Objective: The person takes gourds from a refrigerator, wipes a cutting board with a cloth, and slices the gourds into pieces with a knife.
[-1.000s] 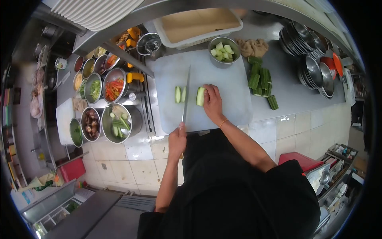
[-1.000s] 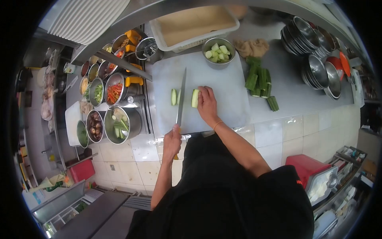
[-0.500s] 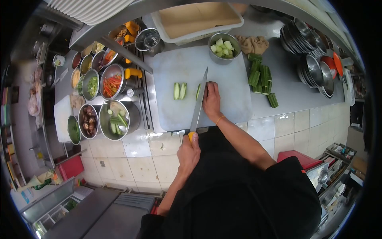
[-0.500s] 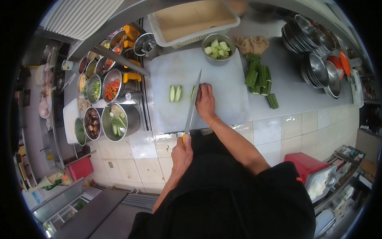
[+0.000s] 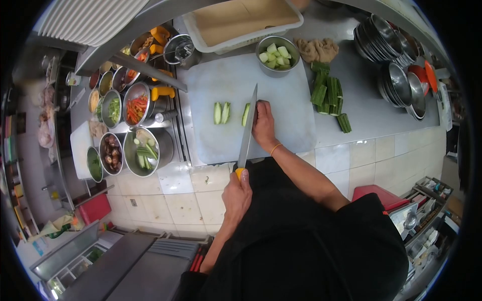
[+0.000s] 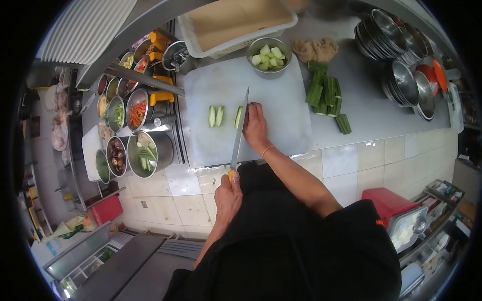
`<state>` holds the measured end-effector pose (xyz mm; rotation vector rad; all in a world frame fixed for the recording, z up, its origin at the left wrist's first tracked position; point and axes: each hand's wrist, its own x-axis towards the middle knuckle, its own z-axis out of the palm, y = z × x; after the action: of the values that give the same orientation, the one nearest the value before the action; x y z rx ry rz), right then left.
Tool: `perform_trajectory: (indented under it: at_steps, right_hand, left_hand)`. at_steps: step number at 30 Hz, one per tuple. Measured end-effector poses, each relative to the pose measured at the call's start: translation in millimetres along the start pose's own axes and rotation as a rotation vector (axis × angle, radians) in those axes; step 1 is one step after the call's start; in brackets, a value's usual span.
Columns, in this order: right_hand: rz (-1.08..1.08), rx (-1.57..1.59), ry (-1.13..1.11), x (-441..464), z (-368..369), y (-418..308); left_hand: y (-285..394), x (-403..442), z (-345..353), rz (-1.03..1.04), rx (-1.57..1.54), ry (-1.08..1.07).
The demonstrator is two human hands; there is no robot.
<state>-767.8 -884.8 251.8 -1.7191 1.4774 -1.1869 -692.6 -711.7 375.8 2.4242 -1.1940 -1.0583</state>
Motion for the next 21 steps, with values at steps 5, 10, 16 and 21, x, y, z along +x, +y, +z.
perform_trajectory:
  at_steps: [5, 10, 16, 21]
  right_hand:
    - [-0.011, 0.01, -0.003, 0, 0, 1]
    - [-0.023, -0.008, 0.041, 3, 2, -2]
    - [-0.063, 0.014, 0.069, 6, 2, -3]
    - [-0.068, 0.036, 0.078, 6, 2, -4]
  left_hand:
    - [5, 2, 5, 0.01, 0.028, 0.058]
    - [4, 25, 12, 0.006, 0.056, 0.069]
    - [-13, 40, 6, 0.022, -0.089, 0.032]
    - [-35, 60, -1, -0.021, -0.256, -0.141]
